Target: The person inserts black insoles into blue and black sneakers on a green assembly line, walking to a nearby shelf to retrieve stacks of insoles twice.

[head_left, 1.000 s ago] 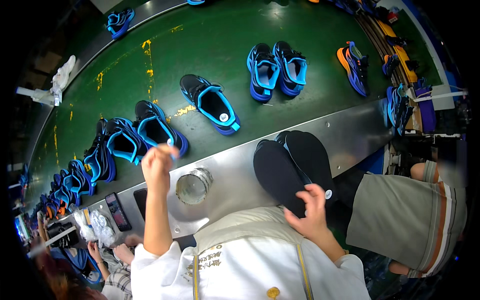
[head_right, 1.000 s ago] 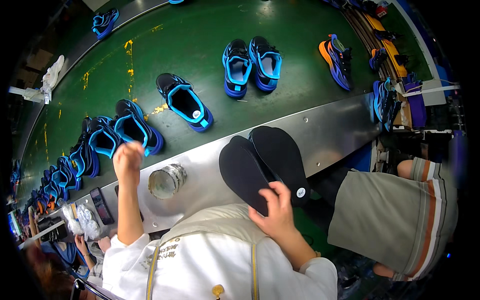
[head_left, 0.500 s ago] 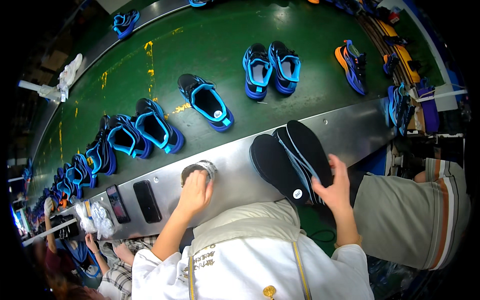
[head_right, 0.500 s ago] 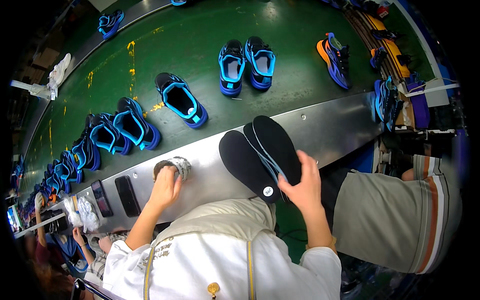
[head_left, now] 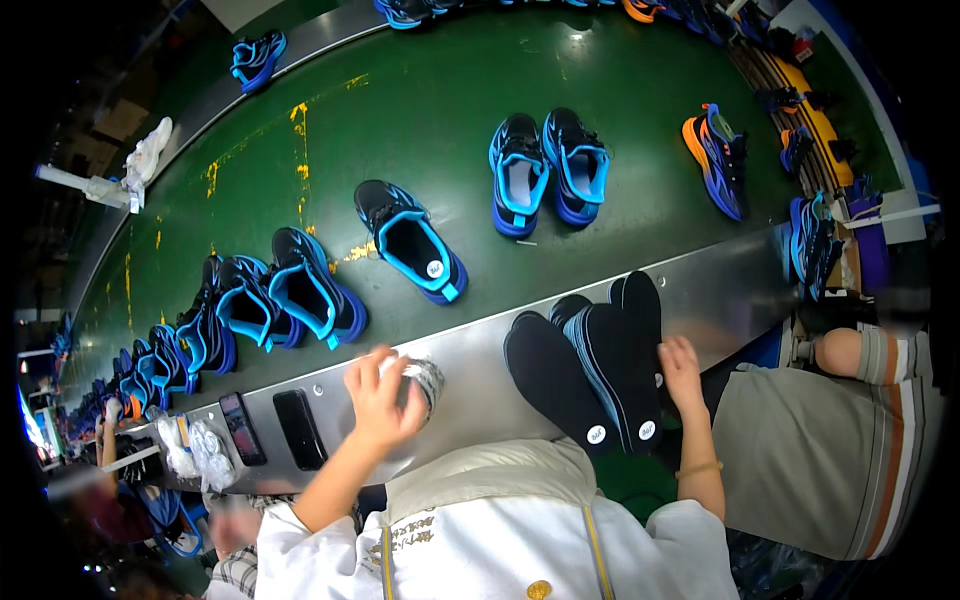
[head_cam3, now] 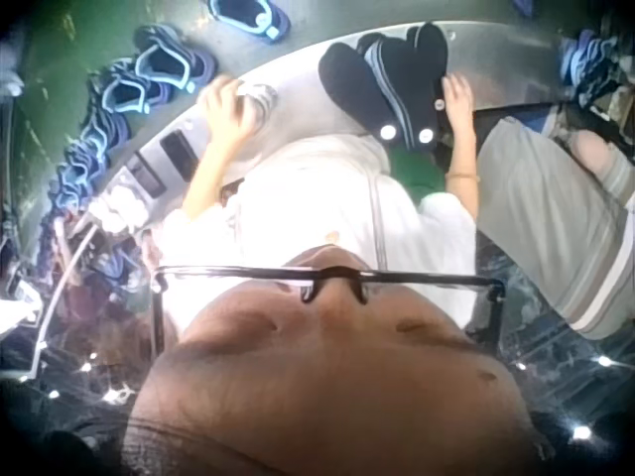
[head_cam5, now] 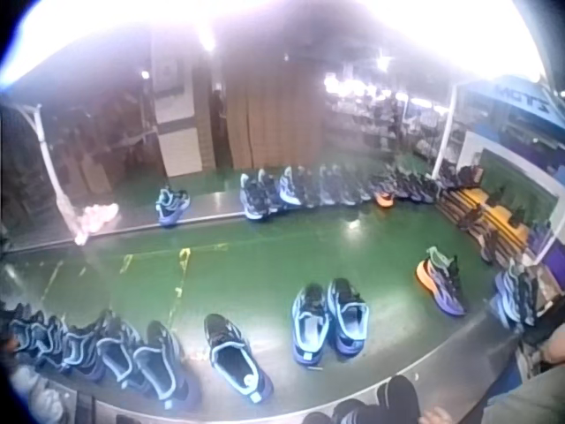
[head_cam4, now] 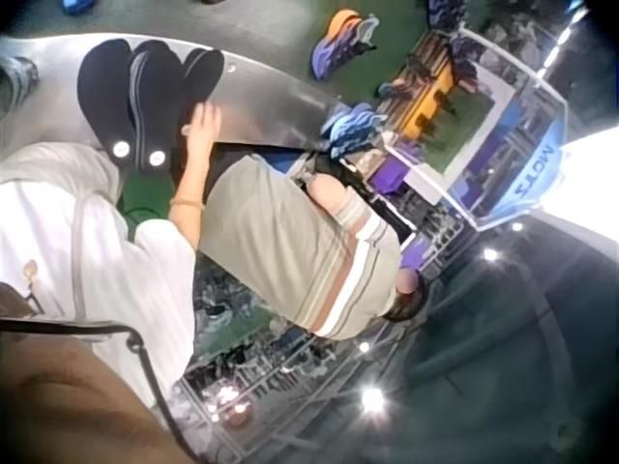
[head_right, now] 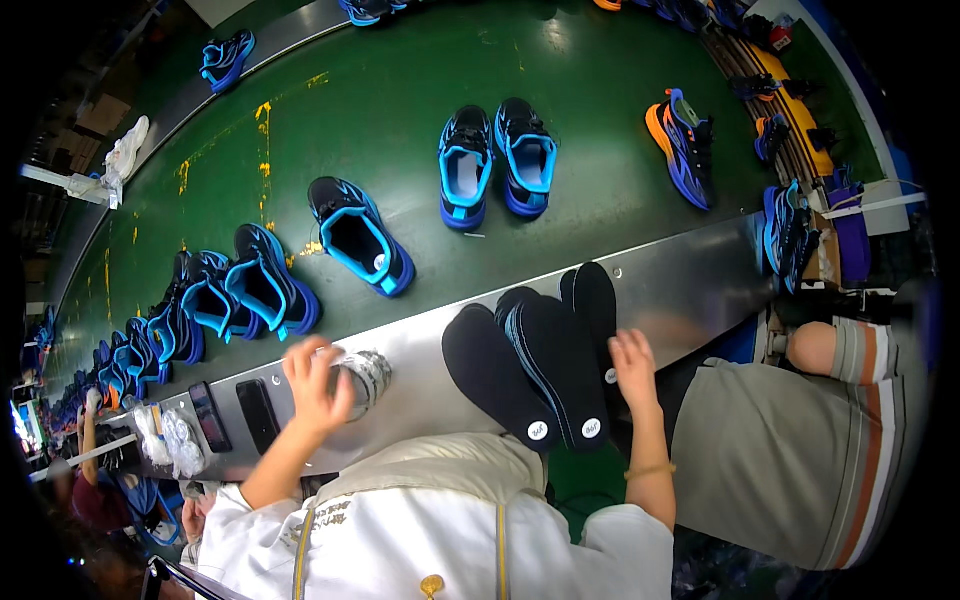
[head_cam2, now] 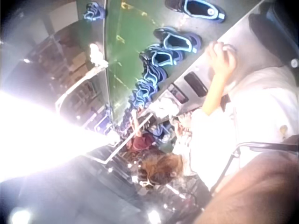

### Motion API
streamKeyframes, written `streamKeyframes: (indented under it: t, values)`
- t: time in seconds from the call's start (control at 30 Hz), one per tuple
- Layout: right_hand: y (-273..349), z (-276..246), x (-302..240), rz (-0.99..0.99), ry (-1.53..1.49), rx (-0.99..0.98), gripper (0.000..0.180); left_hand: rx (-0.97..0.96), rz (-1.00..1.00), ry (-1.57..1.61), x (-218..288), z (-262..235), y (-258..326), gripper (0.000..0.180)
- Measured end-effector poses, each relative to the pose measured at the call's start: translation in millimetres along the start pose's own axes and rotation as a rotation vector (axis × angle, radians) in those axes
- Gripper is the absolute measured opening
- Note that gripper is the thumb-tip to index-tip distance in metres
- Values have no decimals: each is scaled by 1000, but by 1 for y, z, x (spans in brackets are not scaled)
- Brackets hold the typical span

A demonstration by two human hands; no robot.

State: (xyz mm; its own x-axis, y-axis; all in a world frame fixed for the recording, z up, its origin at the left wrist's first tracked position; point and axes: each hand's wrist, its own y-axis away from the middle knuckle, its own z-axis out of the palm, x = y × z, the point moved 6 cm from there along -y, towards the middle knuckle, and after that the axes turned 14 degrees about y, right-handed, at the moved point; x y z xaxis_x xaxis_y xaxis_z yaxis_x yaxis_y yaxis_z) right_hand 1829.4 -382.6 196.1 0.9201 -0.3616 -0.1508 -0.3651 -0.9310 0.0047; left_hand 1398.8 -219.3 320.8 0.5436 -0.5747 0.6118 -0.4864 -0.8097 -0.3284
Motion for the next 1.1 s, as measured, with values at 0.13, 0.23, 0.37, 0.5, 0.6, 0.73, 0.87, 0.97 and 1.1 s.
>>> streamKeyframes:
  t: [0.13, 0.23, 0.37, 0.5, 0.6, 0.73, 0.87, 0.97, 1.1]
  values:
    - [-17, -114, -67, 289, -395, 348, 24, 123, 184, 123, -24, 29, -115, 22]
    - [-3, -148, -156, -48, -339, 216, 20, 129, 207, 47, -51, 92, -191, 48]
    - [25, -106, -219, -267, -216, -172, 41, -285, -84, 325, -101, 183, -256, 60]
    - [45, -73, -207, -165, 13, -265, 52, -156, -402, 441, -117, 184, -280, 48]
    - [49, -60, -203, -101, -15, -236, 53, -115, -417, 448, -125, 176, -271, 46]
    - [52, -56, -200, -65, -38, -180, 49, -79, -392, 457, -119, 162, -255, 44]
    - [53, -53, -200, -64, -82, -144, 46, 54, -465, 812, -128, 163, -229, 45]
    - [52, -52, -195, -62, -99, -125, 44, 97, -552, 1197, -93, 149, -208, 56]
    - [55, -52, -192, -71, -78, -28, 44, 123, -452, 1242, -39, 100, -150, 41]
